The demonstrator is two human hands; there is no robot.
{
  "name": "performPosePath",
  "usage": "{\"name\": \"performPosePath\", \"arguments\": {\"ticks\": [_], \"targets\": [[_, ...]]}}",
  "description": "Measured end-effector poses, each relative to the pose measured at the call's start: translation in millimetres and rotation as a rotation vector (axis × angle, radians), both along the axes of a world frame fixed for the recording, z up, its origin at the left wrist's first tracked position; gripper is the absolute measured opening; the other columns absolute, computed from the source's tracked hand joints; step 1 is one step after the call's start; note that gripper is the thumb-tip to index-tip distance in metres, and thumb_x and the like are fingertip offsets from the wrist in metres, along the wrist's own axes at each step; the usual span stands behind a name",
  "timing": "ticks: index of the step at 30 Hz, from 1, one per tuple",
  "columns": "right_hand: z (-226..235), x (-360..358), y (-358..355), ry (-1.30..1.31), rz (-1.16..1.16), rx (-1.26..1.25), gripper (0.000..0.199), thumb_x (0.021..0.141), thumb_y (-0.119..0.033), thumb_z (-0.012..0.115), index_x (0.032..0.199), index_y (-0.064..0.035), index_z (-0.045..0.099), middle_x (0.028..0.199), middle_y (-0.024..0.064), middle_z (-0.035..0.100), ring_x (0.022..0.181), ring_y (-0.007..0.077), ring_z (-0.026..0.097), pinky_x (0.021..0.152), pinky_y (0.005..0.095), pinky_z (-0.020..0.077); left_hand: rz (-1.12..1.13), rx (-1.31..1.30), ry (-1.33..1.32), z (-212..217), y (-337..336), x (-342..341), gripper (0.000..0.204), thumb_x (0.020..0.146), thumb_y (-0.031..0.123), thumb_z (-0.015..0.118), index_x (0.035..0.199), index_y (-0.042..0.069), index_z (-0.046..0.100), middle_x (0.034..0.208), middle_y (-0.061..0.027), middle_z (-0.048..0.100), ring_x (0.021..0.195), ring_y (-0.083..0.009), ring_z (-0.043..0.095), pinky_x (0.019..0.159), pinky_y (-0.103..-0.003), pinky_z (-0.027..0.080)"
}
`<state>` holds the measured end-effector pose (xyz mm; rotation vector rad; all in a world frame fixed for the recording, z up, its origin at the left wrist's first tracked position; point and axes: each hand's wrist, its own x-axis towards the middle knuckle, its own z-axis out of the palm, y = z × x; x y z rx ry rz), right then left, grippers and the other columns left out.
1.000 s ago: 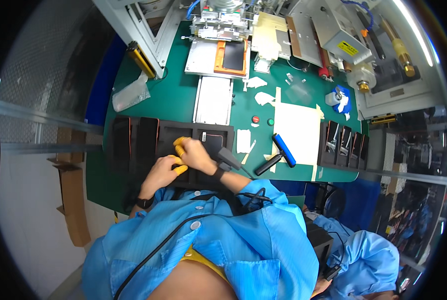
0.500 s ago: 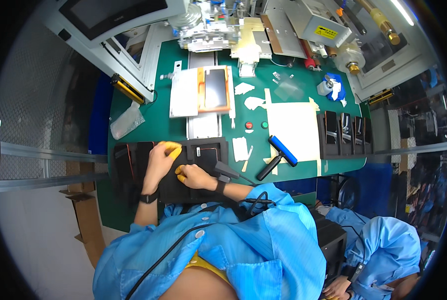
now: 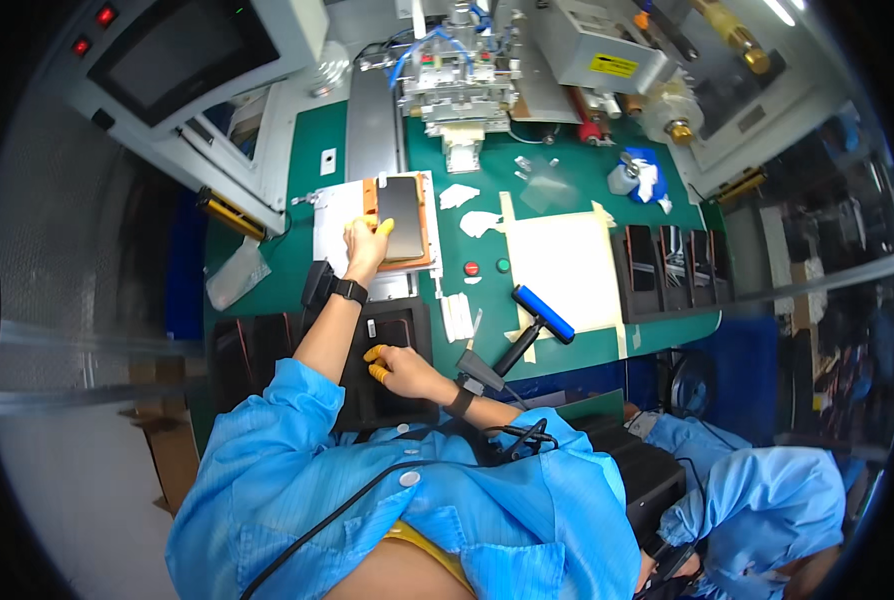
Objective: The recorder is assembling and inspecting mobile phone units, applying protective films, and using a roller tool on a manufacturing line.
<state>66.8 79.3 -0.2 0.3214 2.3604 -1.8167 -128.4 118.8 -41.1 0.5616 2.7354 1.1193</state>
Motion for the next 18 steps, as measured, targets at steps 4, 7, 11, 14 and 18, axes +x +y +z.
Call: {"name": "performPosePath", "arguments": {"ticks": [4, 7, 11, 14, 18], "targets": [[-6.2, -5.9, -0.9, 0.050, -0.042, -0.004, 0.023, 0.078, -0.007, 0.054, 0.098, 0.0035, 0.055, 0.084, 0.0206, 0.061, 0.079, 0.0313, 0.060, 0.069, 0.0342, 0.0476, 0.087, 0.412, -0.193, 50.3, -17.5, 21.1, 0.030, 0.076, 0.002, 0.056, 0.098, 0.001, 0.035, 0.085, -0.0168, 0.051, 0.079, -0.0252, 0.052, 0.068, -0.034, 0.042], [-1.6, -12.5, -6.3, -0.051, 0.004, 0.017, 0.023, 0.080, -0.006, 0.053, 0.102, 0.0019, 0.054, 0.087, 0.0163, 0.062, 0.082, 0.0236, 0.061, 0.070, 0.0300, 0.0473, 0.035, 0.646, -0.239, 56.6, -81.8, 24.1, 0.023, 0.080, -0.003, 0.049, 0.099, 0.001, 0.037, 0.092, -0.0127, 0.051, 0.084, -0.0148, 0.050, 0.070, -0.026, 0.040], [-9.5, -18.5, -9.6, -0.051, 0.009, 0.002, 0.022, 0.080, -0.006, 0.053, 0.101, 0.0018, 0.055, 0.089, 0.0173, 0.062, 0.084, 0.0255, 0.061, 0.073, 0.0305, 0.0471, -0.006, 0.731, -0.227, 67.2, -179.0, 65.3, 0.037, 0.082, -0.010, 0.039, 0.117, 0.000, 0.033, 0.109, -0.0125, 0.047, 0.097, -0.0156, 0.048, 0.083, -0.025, 0.038], [-13.5, -24.0, -12.5, -0.027, -0.012, 0.000, 0.022, 0.080, -0.007, 0.053, 0.100, 0.0022, 0.055, 0.088, 0.0177, 0.062, 0.083, 0.0274, 0.061, 0.072, 0.0315, 0.0473, -0.039, 0.545, -0.271, 48.6, -229.6, 99.3, 0.042, 0.081, -0.011, 0.038, 0.121, -0.001, 0.034, 0.113, -0.0136, 0.046, 0.105, -0.0186, 0.046, 0.089, -0.027, 0.035], [-12.4, -32.3, -18.8, -0.009, 0.019, 0.025, 0.022, 0.079, -0.011, 0.053, 0.097, 0.0023, 0.056, 0.085, 0.0193, 0.061, 0.081, 0.0307, 0.060, 0.071, 0.0339, 0.0472, 0.017, 0.384, -0.211, 5.1, -247.7, 126.9, 0.042, 0.081, -0.008, 0.038, 0.122, -0.002, 0.033, 0.118, -0.0202, 0.043, 0.110, -0.0306, 0.044, 0.091, -0.035, 0.034]]}}
